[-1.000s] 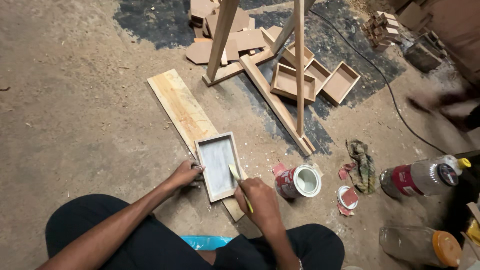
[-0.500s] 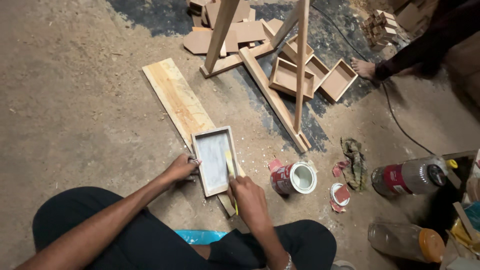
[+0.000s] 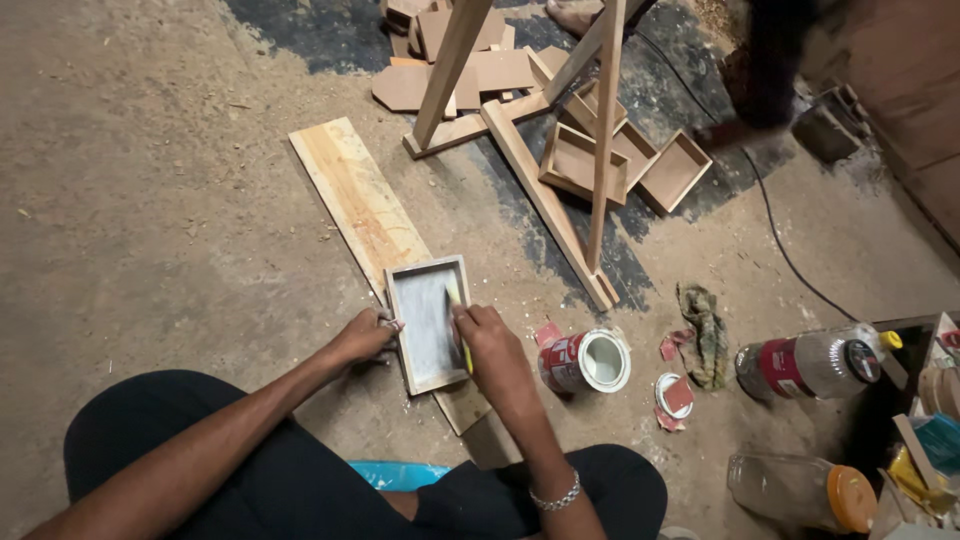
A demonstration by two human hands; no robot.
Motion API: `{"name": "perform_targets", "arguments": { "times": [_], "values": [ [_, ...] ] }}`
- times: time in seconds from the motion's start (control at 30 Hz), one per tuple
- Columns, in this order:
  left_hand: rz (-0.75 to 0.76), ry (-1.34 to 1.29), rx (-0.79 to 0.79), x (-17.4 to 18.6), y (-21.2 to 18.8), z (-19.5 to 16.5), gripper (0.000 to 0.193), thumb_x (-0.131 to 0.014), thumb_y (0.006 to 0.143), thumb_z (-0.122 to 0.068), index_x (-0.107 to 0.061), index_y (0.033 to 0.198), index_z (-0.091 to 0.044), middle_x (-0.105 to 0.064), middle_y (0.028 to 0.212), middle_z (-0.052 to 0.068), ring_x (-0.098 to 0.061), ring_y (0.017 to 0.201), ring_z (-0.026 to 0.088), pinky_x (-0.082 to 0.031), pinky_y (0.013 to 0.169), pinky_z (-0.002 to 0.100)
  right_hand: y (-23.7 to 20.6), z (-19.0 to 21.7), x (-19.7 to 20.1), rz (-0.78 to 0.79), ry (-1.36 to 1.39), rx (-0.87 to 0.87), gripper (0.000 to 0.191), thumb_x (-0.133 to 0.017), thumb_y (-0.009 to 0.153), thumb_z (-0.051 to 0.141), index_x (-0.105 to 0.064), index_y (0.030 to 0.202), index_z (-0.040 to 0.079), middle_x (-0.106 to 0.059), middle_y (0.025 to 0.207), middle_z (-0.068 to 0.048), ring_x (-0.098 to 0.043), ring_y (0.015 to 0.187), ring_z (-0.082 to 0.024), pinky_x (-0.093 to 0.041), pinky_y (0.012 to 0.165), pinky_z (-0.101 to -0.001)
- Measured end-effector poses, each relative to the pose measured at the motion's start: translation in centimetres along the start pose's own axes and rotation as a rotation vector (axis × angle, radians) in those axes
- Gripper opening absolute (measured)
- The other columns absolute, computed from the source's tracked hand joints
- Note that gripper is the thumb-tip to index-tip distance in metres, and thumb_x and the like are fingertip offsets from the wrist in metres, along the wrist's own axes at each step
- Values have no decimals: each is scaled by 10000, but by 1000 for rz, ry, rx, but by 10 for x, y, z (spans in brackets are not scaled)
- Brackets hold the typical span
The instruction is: The person sits on the floor and paints a small wooden box with white paint using a brush. They dip the brush into a paint can, apply the paint to the box's surfaces, and then set the box aside. They repeat this process with a second wooden box.
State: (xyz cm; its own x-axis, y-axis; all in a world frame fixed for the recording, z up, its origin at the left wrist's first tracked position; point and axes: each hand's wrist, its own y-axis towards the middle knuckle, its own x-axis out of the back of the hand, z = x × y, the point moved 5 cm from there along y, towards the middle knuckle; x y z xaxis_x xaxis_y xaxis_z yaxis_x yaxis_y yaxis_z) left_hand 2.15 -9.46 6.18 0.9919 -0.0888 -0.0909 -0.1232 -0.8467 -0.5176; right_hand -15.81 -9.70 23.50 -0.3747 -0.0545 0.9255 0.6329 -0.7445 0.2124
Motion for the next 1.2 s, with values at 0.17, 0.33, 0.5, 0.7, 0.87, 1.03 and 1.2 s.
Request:
{"name": "perform_targets", "arguments": {
  "times": [0.17, 0.33, 0.5, 0.7, 0.87, 1.03, 1.2],
  "values": [
    [-17, 21, 29, 0, -6, -7, 239, -604, 988, -270, -664, 1039, -45, -664, 853, 18, -629, 745, 116, -564, 624, 326, -13, 12, -2, -179, -46, 169, 417, -619, 889, 24, -635, 1302, -31, -675, 1120, -157, -664, 1011, -318, -552, 831, -401],
    [-36, 59, 6, 0, -10, -14, 241, -613, 976, -268, -670, 1046, -44, -672, 865, 29, -640, 764, 126, -568, 635, 330, -39, 9, -10, 26, -35, 57, 235, -686, 857, 108, -689, 1046, -32, -650, 890, -154, -642, 879, -342, -524, 749, -449],
    [-55, 77, -22, 0, -10, -12, 260, -633, 985, -273, -666, 1018, -17, -677, 849, 51, -638, 755, 141, -560, 639, 328, -55, 8, -14, 189, 4, -61, 152, -680, 869, 155, -703, 831, 10, -673, 817, -166, -665, 842, -364, -528, 757, -480],
    [-61, 57, -10, -2, -4, -3, 248, -634, 976, -273, -655, 976, -26, -669, 824, 45, -634, 728, 144, -559, 625, 341, -48, -20, 2, 202, 297, -228, 204, -666, 914, 198, -753, 913, 13, -720, 803, -190, -697, 754, -336, -543, 697, -435],
    [-36, 66, -4, -1, -2, 1, 266, -599, 981, -293, -669, 975, -36, -675, 825, 29, -639, 730, 132, -568, 624, 343, -59, -27, -25, 280, 675, -464, 273, -622, 954, 236, -758, 973, 0, -737, 738, -100, -666, 643, -155, -538, 608, -314],
    [-29, 32, 3, -1, -3, 2, 284, -618, 981, -320, -660, 994, -39, -660, 844, 27, -634, 754, 125, -566, 639, 334, -70, -40, -14, 153, 687, -476, 260, -611, 954, 200, -765, 1001, -3, -742, 744, -88, -666, 658, -154, -516, 591, -311],
    [-42, 14, 44, -4, -2, 3, 295, -612, 974, -350, -657, 1033, -65, -660, 883, 19, -637, 779, 119, -573, 657, 327, -76, -25, 19, -204, 383, -315, 198, -625, 951, 120, -741, 1012, -29, -744, 885, -168, -742, 772, -275, -559, 680, -369]
  ]
}}
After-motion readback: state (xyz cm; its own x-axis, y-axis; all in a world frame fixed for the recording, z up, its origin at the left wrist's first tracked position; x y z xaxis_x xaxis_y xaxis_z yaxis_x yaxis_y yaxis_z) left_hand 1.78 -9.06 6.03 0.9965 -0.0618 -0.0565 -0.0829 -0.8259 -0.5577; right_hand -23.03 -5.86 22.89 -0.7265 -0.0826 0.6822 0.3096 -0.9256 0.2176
